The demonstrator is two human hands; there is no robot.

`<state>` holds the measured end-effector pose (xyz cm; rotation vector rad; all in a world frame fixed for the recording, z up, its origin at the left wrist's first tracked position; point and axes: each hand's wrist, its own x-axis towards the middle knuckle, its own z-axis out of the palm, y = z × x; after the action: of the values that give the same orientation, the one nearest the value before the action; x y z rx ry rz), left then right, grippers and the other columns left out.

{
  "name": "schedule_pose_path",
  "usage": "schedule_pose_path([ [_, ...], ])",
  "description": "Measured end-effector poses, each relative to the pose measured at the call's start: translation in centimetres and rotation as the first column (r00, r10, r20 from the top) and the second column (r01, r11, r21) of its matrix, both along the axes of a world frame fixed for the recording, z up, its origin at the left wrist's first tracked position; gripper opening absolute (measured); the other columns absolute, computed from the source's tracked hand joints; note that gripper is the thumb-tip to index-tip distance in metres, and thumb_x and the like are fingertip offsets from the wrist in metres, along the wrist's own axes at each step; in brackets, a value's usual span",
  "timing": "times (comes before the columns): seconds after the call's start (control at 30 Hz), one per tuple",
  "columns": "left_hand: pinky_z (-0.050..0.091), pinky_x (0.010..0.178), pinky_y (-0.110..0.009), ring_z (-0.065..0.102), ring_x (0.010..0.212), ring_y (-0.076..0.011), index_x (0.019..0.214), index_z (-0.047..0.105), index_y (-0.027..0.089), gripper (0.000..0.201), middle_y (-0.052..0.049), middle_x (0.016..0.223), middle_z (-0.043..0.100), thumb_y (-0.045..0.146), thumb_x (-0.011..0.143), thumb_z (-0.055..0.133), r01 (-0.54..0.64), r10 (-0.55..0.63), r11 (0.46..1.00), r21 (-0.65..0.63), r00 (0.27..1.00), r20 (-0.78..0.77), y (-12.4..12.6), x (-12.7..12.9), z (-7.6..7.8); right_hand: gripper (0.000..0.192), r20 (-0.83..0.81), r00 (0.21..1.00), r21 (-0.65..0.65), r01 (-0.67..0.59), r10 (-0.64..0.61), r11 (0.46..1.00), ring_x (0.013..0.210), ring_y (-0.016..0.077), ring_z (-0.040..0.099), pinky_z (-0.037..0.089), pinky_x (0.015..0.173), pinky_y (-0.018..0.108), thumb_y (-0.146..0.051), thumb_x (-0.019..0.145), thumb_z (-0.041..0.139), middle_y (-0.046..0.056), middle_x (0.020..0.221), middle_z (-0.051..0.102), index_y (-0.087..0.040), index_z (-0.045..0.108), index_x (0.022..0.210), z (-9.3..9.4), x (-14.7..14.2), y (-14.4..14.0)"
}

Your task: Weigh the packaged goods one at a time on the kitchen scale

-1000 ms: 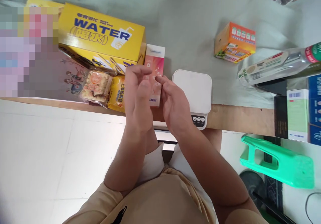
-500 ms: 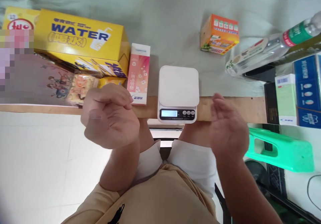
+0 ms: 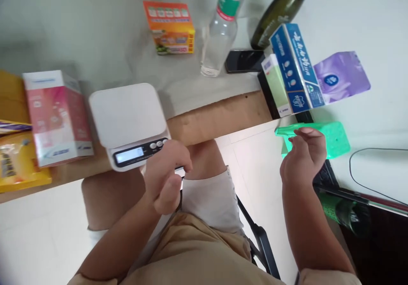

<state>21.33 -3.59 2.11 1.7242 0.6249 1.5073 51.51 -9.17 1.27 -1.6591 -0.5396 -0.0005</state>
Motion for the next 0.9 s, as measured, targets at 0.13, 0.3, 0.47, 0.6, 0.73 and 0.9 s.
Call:
schedule_pose_path([
  [0.13,0.04,0.063,-0.035,0.049,0.058,-0.0132,0.08,0.049,0.022,0.036,0.003,0.063,0.056,0.041,0.11,0.044,0.173,-0.183,0.978,-0.113,0.979,-0.084,-0.9,4.7,-1.7,0.037,0.091,0.996,0.023,0.004,-0.006,1.0,0.082,0.0174,0.054,0.049,0.087,0.045,-0.028,0.048,0.057,0.002,0.091,0.054,-0.026,0.055,0.085,-0.3,3.9,1.0],
  [0.3,0.05,0.068,-0.033,0.059,0.073,-0.016,0.088,0.054,0.022,0.033,-0.002,0.079,0.066,0.043,0.112,0.044,0.299,-0.318,0.93,-0.211,0.946,-0.06,-0.8,11.1,-2.7,0.048,0.313,0.947,-0.14,-0.034,0.077,0.99,0.09,0.0169,0.058,0.048,0.08,0.039,-0.023,0.062,0.063,0.008,0.124,0.057,-0.027,0.054,0.11,0.0,5.6,2.8],
  [0.47,0.059,0.082,-0.036,0.069,0.094,-0.0194,0.101,0.057,0.023,0.039,-0.007,0.1,0.073,0.056,0.112,0.041,0.329,-0.344,0.913,-0.239,0.939,-0.02,0.5,17.1,-2.9,0.068,0.354,0.93,-0.203,-0.03,0.102,0.979,0.105,0.0212,0.066,0.052,0.082,0.038,-0.021,0.069,0.066,0.01,0.133,0.061,-0.027,0.052,0.135,-1.0,6.3,4.4],
  [0.6,0.063,0.101,-0.04,0.073,0.118,-0.022,0.119,0.059,0.021,0.044,-0.013,0.125,0.076,0.061,0.112,0.039,0.338,-0.345,0.912,-0.232,0.938,0.009,1.7,20.0,-3.1,0.065,0.371,0.927,-0.219,0.029,0.056,0.975,0.081,0.0157,0.055,0.049,0.079,0.038,-0.025,0.07,0.07,0.005,0.111,0.063,-0.025,0.059,0.134,-1.9,7.3,5.0],
  [0.73,0.06,0.12,-0.044,0.065,0.145,-0.0265,0.138,0.057,0.022,0.052,-0.015,0.152,0.068,0.064,0.111,0.04,0.35,-0.352,0.903,-0.25,0.935,0.038,2.0,21.8,-3.4,0.053,0.393,0.917,-0.189,0.006,0.07,0.982,0.075,0.0129,0.041,0.048,0.081,0.038,-0.032,0.066,0.073,0.001,0.092,0.058,-0.02,0.066,0.117,-1.8,7.6,5.2],
  [0.9,0.046,0.135,-0.057,0.039,0.168,-0.034,0.165,0.038,0.028,0.069,-0.009,0.177,0.042,0.069,0.111,0.034,0.421,-0.417,0.875,-0.238,0.906,0.071,1.1,23.5,-3.9,0.052,0.35,0.934,-0.02,-0.071,0.073,0.997,0.074,0.0109,0.046,0.055,0.086,0.04,-0.041,0.061,0.065,-0.001,0.094,0.055,-0.021,0.055,0.108,-1.6,6.9,4.3],
])
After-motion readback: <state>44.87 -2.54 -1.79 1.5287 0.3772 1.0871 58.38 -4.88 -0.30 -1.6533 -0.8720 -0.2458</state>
